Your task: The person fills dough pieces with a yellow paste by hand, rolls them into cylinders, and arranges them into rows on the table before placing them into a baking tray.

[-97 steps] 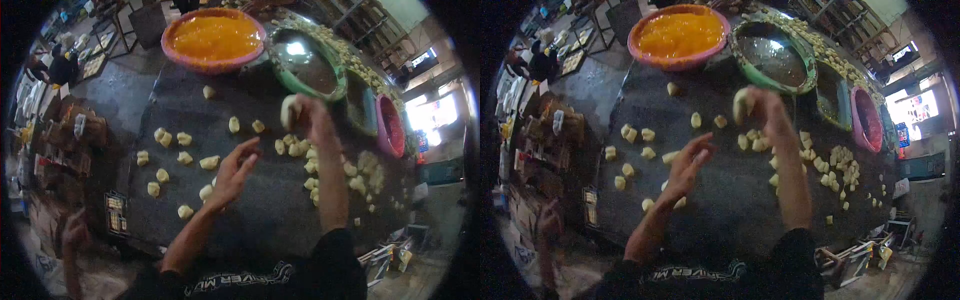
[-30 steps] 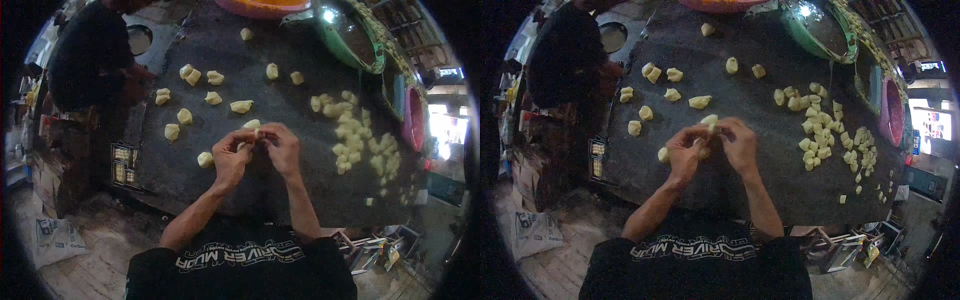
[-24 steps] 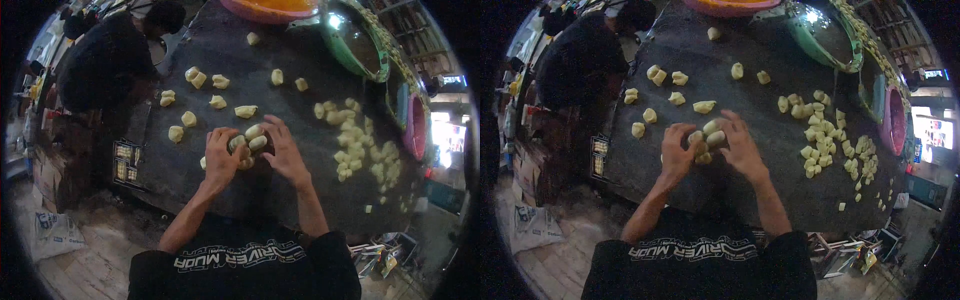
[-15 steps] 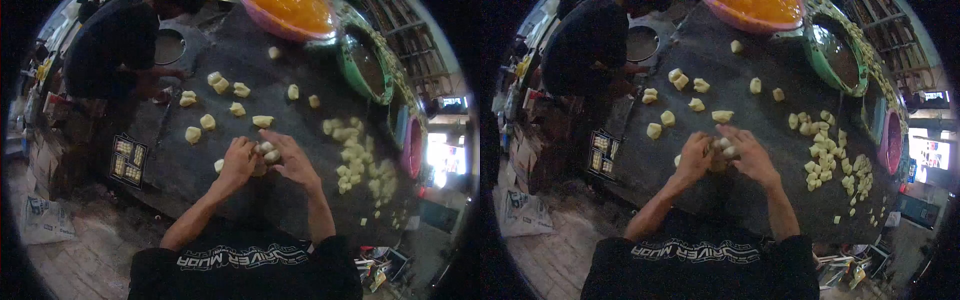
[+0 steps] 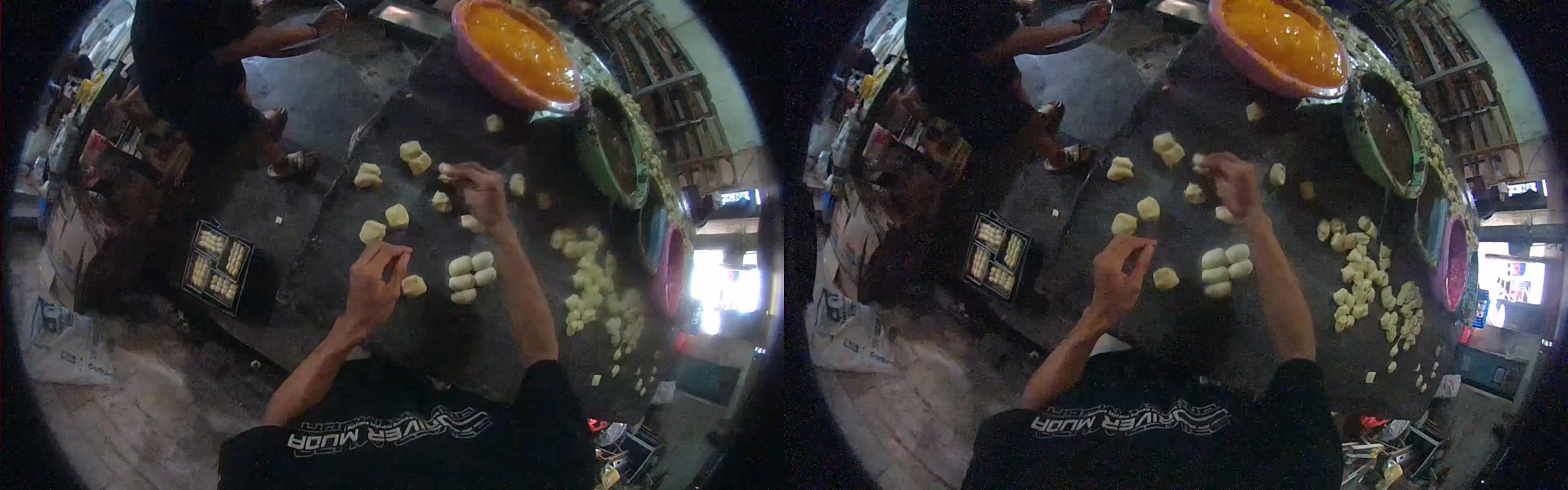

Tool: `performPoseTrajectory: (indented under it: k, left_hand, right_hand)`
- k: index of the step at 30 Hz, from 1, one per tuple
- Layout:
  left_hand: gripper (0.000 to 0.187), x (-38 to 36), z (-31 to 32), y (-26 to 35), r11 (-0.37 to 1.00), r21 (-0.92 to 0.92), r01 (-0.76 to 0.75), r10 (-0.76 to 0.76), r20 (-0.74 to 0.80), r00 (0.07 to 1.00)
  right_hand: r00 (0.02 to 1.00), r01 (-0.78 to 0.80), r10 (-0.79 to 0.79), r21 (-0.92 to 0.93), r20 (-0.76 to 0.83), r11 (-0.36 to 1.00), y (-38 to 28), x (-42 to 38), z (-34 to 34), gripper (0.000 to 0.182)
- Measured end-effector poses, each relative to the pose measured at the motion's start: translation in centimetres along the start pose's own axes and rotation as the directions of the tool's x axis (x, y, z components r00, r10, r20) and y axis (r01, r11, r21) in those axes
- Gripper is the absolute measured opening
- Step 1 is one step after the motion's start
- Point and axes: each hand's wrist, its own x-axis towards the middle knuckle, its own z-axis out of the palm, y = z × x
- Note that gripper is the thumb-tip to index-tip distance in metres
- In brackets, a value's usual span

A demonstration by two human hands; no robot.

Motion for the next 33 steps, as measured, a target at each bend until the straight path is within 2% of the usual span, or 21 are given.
performPoseTrajectory:
  k: [2,5,6,8,10,12,14,16,17,18,19,20,21,22,24,27,28,29,31,32,33]
  left_hand:
    - [0.017,0.9,-0.5,0.4,0.994,-0.004,-0.113,0.112,-0.125,0.986]
    - [0.028,3.8,-0.2,2.1,0.909,0.1,-0.405,0.417,-0.223,0.881]
    - [0.036,4.9,0.4,2.7,0.801,0.195,-0.567,0.598,-0.193,0.778]
    - [0.052,6.3,2.5,2.5,0.759,0.154,-0.633,0.647,-0.061,0.76]
    - [0.06,7.5,3.6,3.0,0.747,-0.23,-0.624,0.664,0.236,0.709]
    - [0.062,9.1,5.6,2.8,0.635,-0.27,-0.724,0.77,0.144,0.621]
    - [0.053,9.9,6.1,3.8,0.637,-0.501,-0.586,0.696,0.048,0.716]
    - [0.04,10.6,6.4,2.7,0.724,-0.458,-0.516,0.603,0.055,0.796]
    - [0.033,10.4,6.4,2.7,0.893,-0.313,-0.324,0.342,0.002,0.94]
    - [0.028,9.8,6.4,2.5,0.98,-0.185,-0.073,0.056,-0.1,0.993]
    - [0.023,8.7,5.8,3.7,0.979,-0.178,-0.105,0.086,-0.108,0.99]
    - [0.023,7.9,6.0,3.5,0.98,-0.164,-0.11,0.091,-0.119,0.989]
    - [0.024,6.8,6.1,3.2,0.986,-0.126,-0.108,0.091,-0.135,0.987]
    - [0.025,6.0,6.1,3.0,0.991,-0.09,-0.1,0.085,-0.151,0.985]
    - [0.027,4.8,5.5,3.7,0.994,-0.084,0.067,-0.074,-0.092,0.993]
    - [0.028,5.0,5.3,3.1,1.0,-0.007,0.004,-0.005,-0.149,0.989]
    - [0.027,5.2,5.5,3.6,0.996,-0.084,0.039,-0.05,-0.132,0.99]
    - [0.027,5.1,5.7,4.1,0.984,-0.158,0.085,-0.101,-0.097,0.99]
    - [0.027,6.4,6.6,5.9,0.835,-0.532,0.138,-0.163,0.0,0.987]
    - [0.025,7.2,6.7,6.0,0.785,-0.603,0.143,-0.092,0.115,0.989]
    - [0.024,7.8,6.7,5.9,0.731,-0.664,0.155,-0.007,0.22,0.975]
  right_hand:
    - [0.91,-0.386,0.415,0.354,-0.007,0.852,-3.6,0.4,-2.0,0.018]
    - [0.809,-0.498,0.548,0.742,0.212,0.449,-10.8,-2.2,-3.5,0.026]
    - [0.831,-0.482,0.5,0.763,0.242,0.431,-11.3,-5.1,-1.7,0.03]
    - [0.826,-0.491,0.446,0.829,0.345,0.268,-10.9,-8.4,-0.2,0.036]
    - [0.811,-0.494,0.427,0.859,0.4,0.135,-11.9,-8.3,-1.8,0.037]
    - [0.84,-0.23,0.448,0.949,0.306,-0.218,-13.5,-6.8,-4.5,0.035]
    - [0.935,-0.235,0.257,0.97,0.244,-0.063,-10.1,-6.2,-5.4,0.035]
    - [0.834,-0.544,0.249,0.81,0.493,0.218,-7.8,-3.1,-7.5,0.04]
    - [0.83,-0.547,0.18,0.706,0.528,0.449,-6.3,-1.1,-8.8,0.041]
    - [0.972,-0.222,0.12,0.617,0.202,0.755,-6.0,2.1,-9.8,0.039]
    - [0.98,-0.183,0.196,0.501,0.028,0.846,-3.5,5.0,-10.8,0.034]
    - [0.954,-0.214,0.28,0.412,-0.107,0.886,-2.7,9.1,-13.1,0.029]
    - [0.938,0.003,-0.172,-0.487,-0.303,0.874,3.4,11.9,-12.6,0.029]
    - [0.97,0.034,-0.203,-0.753,-0.133,0.657,8.5,15.0,-12.9,0.035]
    - [0.941,-0.331,0.31,-0.54,-0.133,0.774,11.6,17.6,-12.6,0.032]
    - [0.98,-0.096,0.194,-0.72,0.054,0.687,13.2,19.5,-13.9,0.041]
    - [0.98,-0.196,0.196,-0.016,0.046,0.981,10.3,17.9,-14.9,0.043]
    - [0.973,-0.195,0.227,0.699,0.048,0.687,7.0,14.3,-15.9,0.045]
    - [0.915,-0.21,0.402,0.9,0.043,0.381,-0.1,8.2,-13.9,0.039]
    - [0.815,-0.538,0.473,0.74,0.335,0.403,-2.1,5.9,-13.3,0.034]
    - [0.747,-0.611,0.488,0.757,0.452,0.234,-2.1,2.1,-10.5,0.034]
